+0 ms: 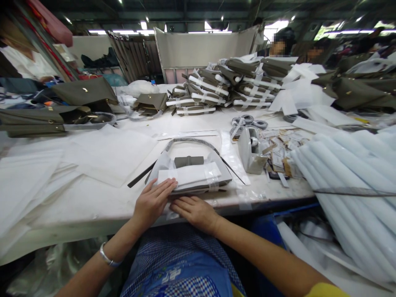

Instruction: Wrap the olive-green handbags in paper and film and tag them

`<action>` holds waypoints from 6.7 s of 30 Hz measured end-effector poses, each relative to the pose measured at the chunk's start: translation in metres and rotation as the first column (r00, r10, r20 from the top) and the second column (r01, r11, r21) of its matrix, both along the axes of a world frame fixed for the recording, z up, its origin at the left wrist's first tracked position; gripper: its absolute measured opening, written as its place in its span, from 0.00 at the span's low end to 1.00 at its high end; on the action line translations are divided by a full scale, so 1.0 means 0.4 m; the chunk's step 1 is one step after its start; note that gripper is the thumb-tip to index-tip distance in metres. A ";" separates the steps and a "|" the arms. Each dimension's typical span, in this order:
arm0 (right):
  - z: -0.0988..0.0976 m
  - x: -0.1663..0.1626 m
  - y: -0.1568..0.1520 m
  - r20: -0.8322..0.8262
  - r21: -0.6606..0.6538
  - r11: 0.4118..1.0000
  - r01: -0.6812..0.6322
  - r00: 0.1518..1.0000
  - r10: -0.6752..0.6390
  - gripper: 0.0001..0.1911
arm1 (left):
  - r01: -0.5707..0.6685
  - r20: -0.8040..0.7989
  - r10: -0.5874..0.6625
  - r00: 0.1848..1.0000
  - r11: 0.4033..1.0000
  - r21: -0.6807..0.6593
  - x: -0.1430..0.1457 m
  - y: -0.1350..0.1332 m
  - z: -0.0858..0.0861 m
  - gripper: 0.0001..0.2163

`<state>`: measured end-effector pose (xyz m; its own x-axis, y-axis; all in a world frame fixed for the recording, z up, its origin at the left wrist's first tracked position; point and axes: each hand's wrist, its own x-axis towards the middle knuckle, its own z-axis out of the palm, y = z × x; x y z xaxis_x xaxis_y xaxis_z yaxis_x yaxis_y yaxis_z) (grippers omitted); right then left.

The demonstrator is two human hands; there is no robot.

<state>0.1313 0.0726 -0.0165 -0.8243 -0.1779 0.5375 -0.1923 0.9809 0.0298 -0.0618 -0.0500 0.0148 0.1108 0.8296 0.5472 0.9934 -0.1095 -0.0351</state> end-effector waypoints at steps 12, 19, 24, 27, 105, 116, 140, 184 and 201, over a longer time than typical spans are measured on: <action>-0.003 -0.052 -0.055 -0.219 -0.267 0.963 -0.026 0.975 -0.034 0.12 | 0.099 0.026 -0.102 0.994 0.990 0.104 -0.053 0.013 -0.023 0.24; 0.024 -0.024 -0.106 -0.203 -0.349 0.937 0.028 0.974 -0.105 0.11 | 0.124 0.066 -0.132 0.989 0.987 0.107 -0.047 0.014 -0.034 0.23; 0.097 -0.031 -0.075 -0.172 -0.239 0.970 0.053 0.980 -0.096 0.09 | 0.136 0.114 -0.149 0.982 0.985 0.109 -0.044 0.019 -0.028 0.21; 0.136 -0.041 -0.045 -0.184 -0.142 0.987 0.074 0.978 -0.100 0.09 | 0.135 0.124 -0.146 0.981 0.986 0.100 -0.041 0.019 -0.028 0.20; 0.269 -0.212 0.116 0.635 -0.384 0.734 0.560 0.737 -0.230 0.16 | 0.056 0.128 -0.070 0.989 0.992 0.115 -0.018 -0.019 -0.040 0.17; 0.306 0.047 0.219 0.155 -0.663 0.566 0.489 0.830 -0.536 0.09 | 0.046 0.068 -0.063 0.996 0.973 0.225 -0.025 -0.010 -0.036 0.14; 0.403 0.242 0.507 0.516 -0.856 -0.394 0.335 0.597 -0.614 0.14 | 0.074 0.019 -0.083 0.996 0.949 0.307 -0.039 0.002 -0.040 0.15; 0.356 -0.094 0.062 0.441 0.154 0.986 0.071 0.888 -0.133 0.17 | -0.052 0.314 0.009 0.950 0.990 0.128 -0.018 -0.014 -0.045 0.16; 0.330 -0.237 0.044 0.625 0.287 0.958 0.009 0.756 -0.194 0.11 | -0.001 0.517 -0.033 0.855 0.998 0.066 -0.011 -0.031 0.003 0.20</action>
